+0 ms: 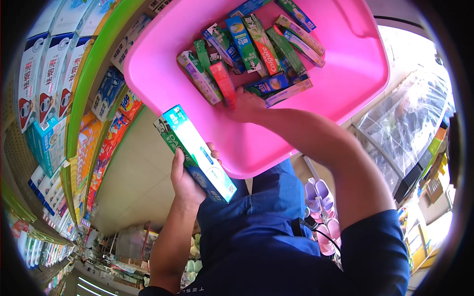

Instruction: Organizing and stocking boxes of toothpaste on a retail shelf from a plastic bin.

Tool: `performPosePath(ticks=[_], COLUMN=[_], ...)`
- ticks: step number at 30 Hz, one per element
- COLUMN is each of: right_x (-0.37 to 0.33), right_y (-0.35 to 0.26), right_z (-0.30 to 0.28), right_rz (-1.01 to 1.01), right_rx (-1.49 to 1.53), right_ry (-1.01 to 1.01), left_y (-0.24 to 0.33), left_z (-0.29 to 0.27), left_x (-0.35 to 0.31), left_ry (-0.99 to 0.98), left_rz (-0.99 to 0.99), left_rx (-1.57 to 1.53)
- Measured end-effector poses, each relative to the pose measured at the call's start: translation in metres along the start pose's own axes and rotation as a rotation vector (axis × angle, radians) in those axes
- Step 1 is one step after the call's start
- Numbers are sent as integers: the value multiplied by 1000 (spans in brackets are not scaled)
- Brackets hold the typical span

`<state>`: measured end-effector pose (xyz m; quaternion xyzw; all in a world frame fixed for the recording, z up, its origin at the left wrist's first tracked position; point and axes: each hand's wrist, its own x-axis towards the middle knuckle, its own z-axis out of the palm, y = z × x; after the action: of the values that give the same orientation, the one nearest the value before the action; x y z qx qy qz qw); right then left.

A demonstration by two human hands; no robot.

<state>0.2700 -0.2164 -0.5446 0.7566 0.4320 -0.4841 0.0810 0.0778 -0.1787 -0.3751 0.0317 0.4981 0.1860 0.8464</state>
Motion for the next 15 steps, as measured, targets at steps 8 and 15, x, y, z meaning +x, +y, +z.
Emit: performPosePath(ticks=[8, 15], right_x=[15, 18], right_y=[13, 105], right_z=[-20, -147], right_rz=[166, -182], right_rx=[251, 230], right_ry=[-37, 158], left_y=[-3, -6], left_z=[-2, -5], left_x=[3, 5], left_ry=[-14, -31], left_rz=[41, 44], left_rx=[58, 35])
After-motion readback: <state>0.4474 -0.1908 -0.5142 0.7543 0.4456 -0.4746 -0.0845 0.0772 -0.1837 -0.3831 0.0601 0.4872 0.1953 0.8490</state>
